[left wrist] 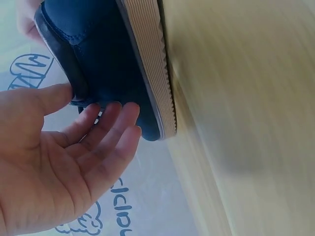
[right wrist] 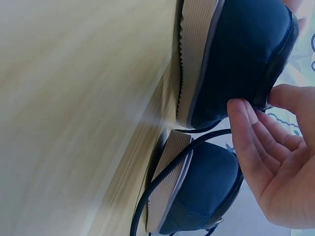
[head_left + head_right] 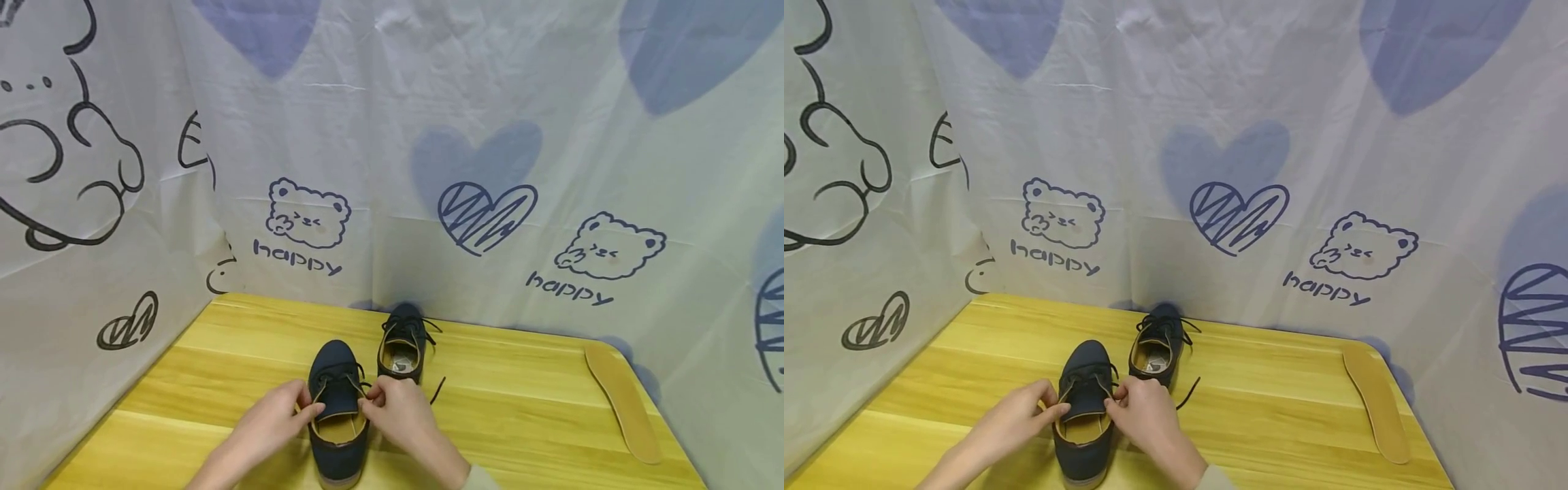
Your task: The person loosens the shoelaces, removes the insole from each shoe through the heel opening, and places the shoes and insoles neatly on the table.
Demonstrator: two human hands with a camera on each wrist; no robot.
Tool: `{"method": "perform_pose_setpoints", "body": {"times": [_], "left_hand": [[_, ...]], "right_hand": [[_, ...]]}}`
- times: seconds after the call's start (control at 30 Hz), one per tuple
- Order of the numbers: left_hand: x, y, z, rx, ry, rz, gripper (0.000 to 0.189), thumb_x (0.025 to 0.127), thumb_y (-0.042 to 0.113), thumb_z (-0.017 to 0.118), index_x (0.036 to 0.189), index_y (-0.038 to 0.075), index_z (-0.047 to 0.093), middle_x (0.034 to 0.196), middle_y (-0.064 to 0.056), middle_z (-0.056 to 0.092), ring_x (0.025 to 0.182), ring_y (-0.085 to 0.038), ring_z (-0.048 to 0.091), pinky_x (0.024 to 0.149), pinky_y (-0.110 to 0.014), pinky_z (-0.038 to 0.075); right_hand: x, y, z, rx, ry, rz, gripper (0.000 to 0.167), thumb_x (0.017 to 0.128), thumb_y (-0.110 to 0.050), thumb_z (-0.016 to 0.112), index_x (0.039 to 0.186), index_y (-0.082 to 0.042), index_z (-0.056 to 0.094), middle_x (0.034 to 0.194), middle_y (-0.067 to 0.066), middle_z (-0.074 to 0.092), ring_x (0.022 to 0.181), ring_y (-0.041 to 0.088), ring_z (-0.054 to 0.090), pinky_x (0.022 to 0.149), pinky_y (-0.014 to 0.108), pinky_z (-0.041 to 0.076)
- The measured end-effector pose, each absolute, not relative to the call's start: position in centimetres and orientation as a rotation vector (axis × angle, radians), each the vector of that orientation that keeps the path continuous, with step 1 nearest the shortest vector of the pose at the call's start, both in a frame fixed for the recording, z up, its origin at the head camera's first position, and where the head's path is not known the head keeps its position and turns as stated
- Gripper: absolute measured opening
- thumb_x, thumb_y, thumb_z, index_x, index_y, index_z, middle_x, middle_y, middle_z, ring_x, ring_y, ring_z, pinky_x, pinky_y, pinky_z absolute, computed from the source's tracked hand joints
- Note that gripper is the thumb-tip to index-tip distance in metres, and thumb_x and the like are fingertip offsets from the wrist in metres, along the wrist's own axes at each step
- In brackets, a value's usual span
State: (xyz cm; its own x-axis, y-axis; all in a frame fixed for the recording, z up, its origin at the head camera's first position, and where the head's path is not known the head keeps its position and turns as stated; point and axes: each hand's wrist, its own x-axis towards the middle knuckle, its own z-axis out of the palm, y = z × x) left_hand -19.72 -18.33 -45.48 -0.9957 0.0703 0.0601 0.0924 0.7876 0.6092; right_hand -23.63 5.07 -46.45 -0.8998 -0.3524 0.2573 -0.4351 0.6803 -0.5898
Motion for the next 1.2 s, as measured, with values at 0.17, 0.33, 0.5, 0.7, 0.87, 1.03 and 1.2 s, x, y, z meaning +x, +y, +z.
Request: {"method": "perform_pose_setpoints", "body": {"times": [0.17,0.33,0.5,0.7,0.87,1.03,1.2], "left_hand": [[-20.0,-19.1,-45.7,-0.143,-2.940,-1.021,0.023,0.098,0.040,0.072,0.092,0.020,0.063,0.076,0.005,0.058,0.064,-0.013,0.051,0.056,-0.032,0.041],[-20.5,-20.5,-45.6,-0.263,-2.889,-0.978,0.024,0.104,0.041,0.062,0.107,0.018,0.068,0.102,0.004,0.066,0.091,-0.015,0.065,0.076,-0.040,0.054],[-21.8,-21.8,-45.5,-0.421,-2.811,-0.879,0.032,0.108,0.031,0.058,0.130,0.010,0.065,0.131,-0.007,0.064,0.124,-0.032,0.062,0.099,-0.054,0.052],[-23.8,-22.9,-46.2,-0.620,-2.812,-0.734,0.039,0.105,0.020,0.063,0.140,0.003,0.061,0.145,-0.017,0.059,0.135,-0.040,0.054,0.107,-0.059,0.045],[-25.1,-23.5,-47.0,-0.805,-2.866,-0.715,0.046,0.104,0.021,0.064,0.146,0.004,0.058,0.153,-0.015,0.052,0.140,-0.040,0.049,0.110,-0.059,0.042],[-25.7,-23.7,-47.4,-0.900,-2.907,-0.732,0.047,0.104,0.026,0.064,0.147,0.005,0.058,0.155,-0.012,0.052,0.141,-0.038,0.049,0.110,-0.058,0.042],[-25.9,-23.5,-47.4,-0.907,-2.907,-0.723,0.047,0.105,0.027,0.064,0.146,0.006,0.059,0.154,-0.011,0.053,0.140,-0.038,0.050,0.110,-0.058,0.043]], "right_hand": [[-23.2,5.2,-46.2,0.683,-2.756,1.014,0.011,0.092,-0.030,0.078,0.091,-0.020,0.072,0.079,-0.012,0.068,0.065,0.000,0.056,0.059,0.023,0.047],[-22.1,5.6,-45.7,0.817,-2.657,1.041,0.011,0.094,-0.025,0.076,0.101,-0.017,0.073,0.096,-0.005,0.068,0.077,0.010,0.060,0.068,0.023,0.049],[-20.6,5.8,-45.6,1.030,-2.523,0.985,0.016,0.095,-0.020,0.076,0.109,-0.015,0.073,0.115,-0.005,0.067,0.103,0.016,0.063,0.088,0.030,0.055],[-19.2,5.4,-45.6,1.278,-2.420,0.837,0.019,0.096,-0.021,0.076,0.112,-0.012,0.073,0.121,-0.003,0.066,0.111,0.013,0.062,0.096,0.026,0.053],[-18.7,4.9,-45.9,1.394,-2.357,0.655,0.023,0.093,-0.023,0.079,0.112,-0.012,0.073,0.117,-0.002,0.067,0.107,0.011,0.064,0.094,0.019,0.051],[-18.6,4.5,-46.2,1.430,-2.368,0.520,0.024,0.093,-0.024,0.079,0.114,-0.017,0.073,0.112,-0.006,0.069,0.103,0.007,0.064,0.093,0.017,0.050],[-18.4,4.6,-46.0,1.403,-2.435,0.469,0.023,0.093,-0.021,0.078,0.116,-0.019,0.074,0.109,-0.009,0.071,0.101,0.003,0.065,0.089,0.017,0.050]]}}
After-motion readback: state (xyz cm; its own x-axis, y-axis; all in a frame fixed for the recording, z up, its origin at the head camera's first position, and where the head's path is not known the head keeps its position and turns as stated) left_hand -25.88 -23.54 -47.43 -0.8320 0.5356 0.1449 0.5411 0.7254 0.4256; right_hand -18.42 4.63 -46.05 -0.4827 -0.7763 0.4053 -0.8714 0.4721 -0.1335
